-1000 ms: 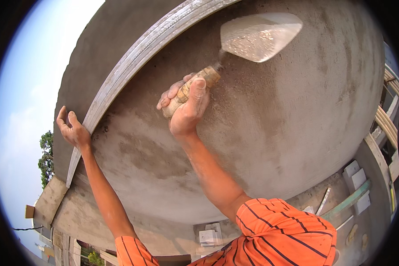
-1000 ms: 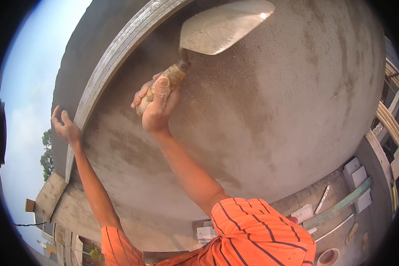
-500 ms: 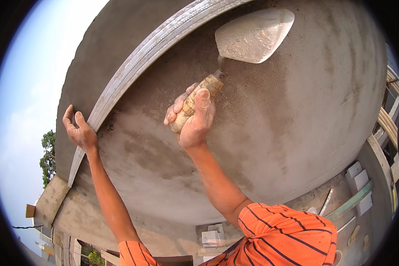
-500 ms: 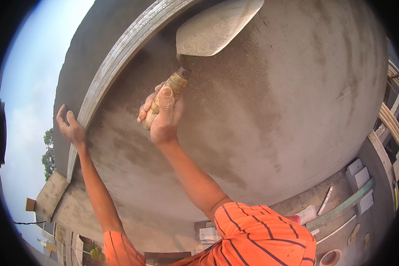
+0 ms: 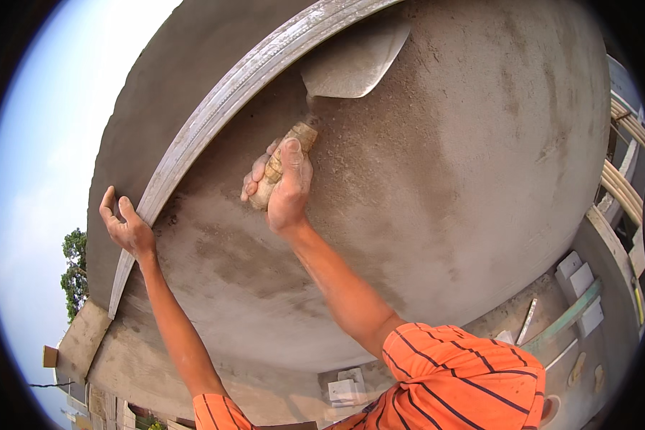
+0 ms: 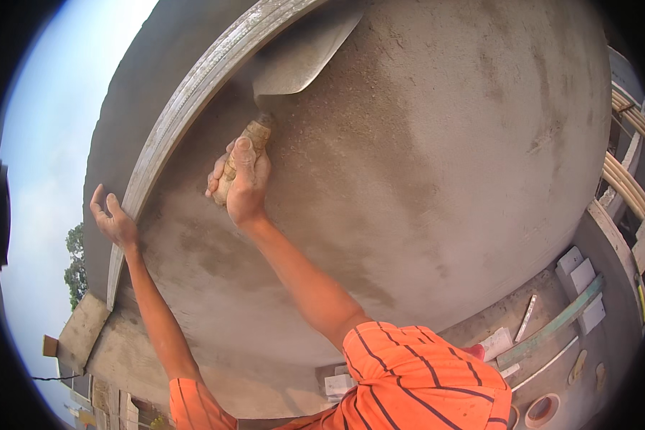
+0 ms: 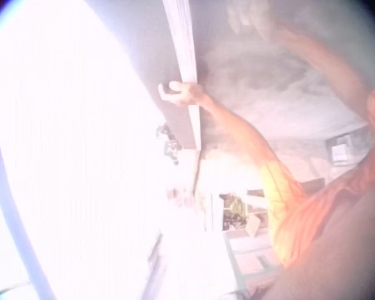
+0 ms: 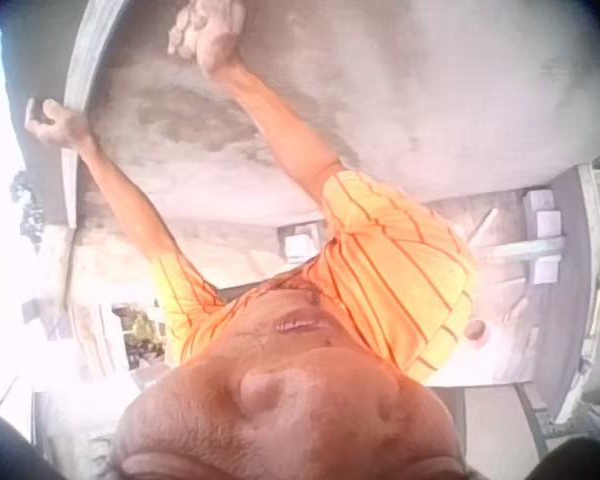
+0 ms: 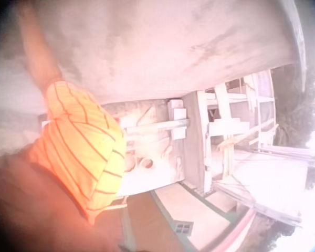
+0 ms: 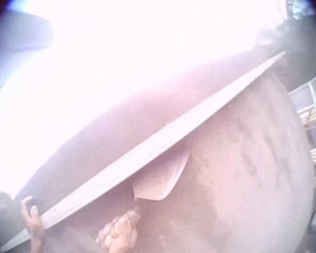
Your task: The person uses a trowel to apply and smooth cement plaster onto a curved concrete wall. They work along the upper edge of the wall, spreading the material and refining the surface with the tool.
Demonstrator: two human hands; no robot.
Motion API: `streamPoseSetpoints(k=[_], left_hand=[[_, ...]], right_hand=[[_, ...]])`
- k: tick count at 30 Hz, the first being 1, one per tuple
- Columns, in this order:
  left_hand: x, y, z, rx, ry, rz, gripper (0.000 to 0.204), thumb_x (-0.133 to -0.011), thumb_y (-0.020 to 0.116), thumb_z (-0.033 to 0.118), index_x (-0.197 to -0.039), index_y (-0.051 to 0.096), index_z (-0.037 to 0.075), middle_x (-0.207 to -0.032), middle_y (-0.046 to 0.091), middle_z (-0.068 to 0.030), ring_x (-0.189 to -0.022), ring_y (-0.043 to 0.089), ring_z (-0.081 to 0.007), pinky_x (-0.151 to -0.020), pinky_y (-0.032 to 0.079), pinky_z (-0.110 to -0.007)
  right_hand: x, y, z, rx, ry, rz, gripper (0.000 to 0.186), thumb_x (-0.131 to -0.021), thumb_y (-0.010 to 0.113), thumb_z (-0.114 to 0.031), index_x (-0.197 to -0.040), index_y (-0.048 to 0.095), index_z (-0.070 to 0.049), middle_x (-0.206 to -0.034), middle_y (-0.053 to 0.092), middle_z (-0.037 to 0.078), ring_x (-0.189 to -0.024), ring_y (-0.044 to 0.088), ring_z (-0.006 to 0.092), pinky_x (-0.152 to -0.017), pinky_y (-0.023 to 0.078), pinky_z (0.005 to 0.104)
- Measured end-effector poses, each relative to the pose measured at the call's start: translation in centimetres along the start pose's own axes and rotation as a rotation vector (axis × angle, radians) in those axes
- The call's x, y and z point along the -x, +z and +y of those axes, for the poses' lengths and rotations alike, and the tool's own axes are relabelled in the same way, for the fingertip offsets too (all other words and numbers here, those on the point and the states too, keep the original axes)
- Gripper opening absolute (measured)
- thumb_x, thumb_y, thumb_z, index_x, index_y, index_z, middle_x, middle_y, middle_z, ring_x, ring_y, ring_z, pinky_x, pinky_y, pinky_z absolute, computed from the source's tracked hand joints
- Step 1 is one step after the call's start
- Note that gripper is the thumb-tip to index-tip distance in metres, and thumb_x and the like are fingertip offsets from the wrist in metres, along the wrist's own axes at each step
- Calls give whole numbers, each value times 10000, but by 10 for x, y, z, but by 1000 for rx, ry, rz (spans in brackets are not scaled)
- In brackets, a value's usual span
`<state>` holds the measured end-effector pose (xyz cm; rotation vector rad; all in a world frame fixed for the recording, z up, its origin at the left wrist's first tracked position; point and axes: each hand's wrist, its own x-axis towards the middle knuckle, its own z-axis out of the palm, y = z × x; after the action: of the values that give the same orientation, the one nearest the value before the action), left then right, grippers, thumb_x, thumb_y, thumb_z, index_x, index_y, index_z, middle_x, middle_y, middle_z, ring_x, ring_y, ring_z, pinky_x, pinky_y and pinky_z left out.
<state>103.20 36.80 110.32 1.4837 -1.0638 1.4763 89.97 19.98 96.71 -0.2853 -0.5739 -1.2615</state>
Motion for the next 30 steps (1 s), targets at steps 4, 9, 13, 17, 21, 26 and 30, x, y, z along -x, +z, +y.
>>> streamPoseSetpoints(k=[4,9,13,17,21,26,30], left_hand=[[-2,-11,-17,-12,8,11,365,-920,499,166,-1233,568,-9,-1225,580,-154,-1189,521,-265,-1035,374,-380],[6,-3,-11,-26,19,-7,370,-924,495,170,-1238,562,-15,-1234,578,-153,-1189,520,-264,-1035,375,-372],[-2,-1,-23,-4,2,10,373,-922,500,176,-1236,563,-14,-1238,577,-155,-1189,520,-269,-1036,374,-373],[1,-13,-29,-50,11,18,369,-918,506,185,-1226,569,-9,-1235,578,-159,-1177,528,-274,-1031,379,-381],[-1,-8,-16,-32,1,28,362,-907,517,194,-1210,582,6,-1225,584,-157,-1171,531,-272,-1020,387,-389],[29,-42,-5,-21,34,115,343,-907,514,201,-1200,584,37,-1245,585,-143,-1170,532,-263,-1015,391,-391],[154,-91,-39,-68,-129,-33,342,-916,522,204,-1229,557,72,-1321,537,-130,-1240,482,-273,-1013,388,-420]], right_hand=[[14,-10,-21,38,-33,34,433,-960,440,-549,-974,445,-117,-594,508,36,-465,530,131,-448,511,313],[-23,-14,-60,-105,-429,101,420,-967,407,-563,-976,439,-144,-612,511,15,-490,549,126,-458,516,302],[-23,-23,-45,108,-31,24,414,-970,431,-533,-973,428,-119,-588,501,5,-499,559,117,-460,528,306],[-21,-14,-60,15,-338,72,404,-972,424,-528,-969,433,-124,-587,497,4,-484,546,120,-453,520,294],[-27,-5,-36,58,15,96,408,-971,415,-538,-932,450,-134,-596,480,8,-466,512,132,-428,477,311],[22,-39,-100,320,-39,131,385,-974,380,-445,-1081,457,-82,-682,516,47,-525,552,155,-447,491,313],[45,-71,-168,424,-151,126,425,-966,407,-384,-1254,430,-72,-889,553,104,-805,601,202,-692,527,313]])
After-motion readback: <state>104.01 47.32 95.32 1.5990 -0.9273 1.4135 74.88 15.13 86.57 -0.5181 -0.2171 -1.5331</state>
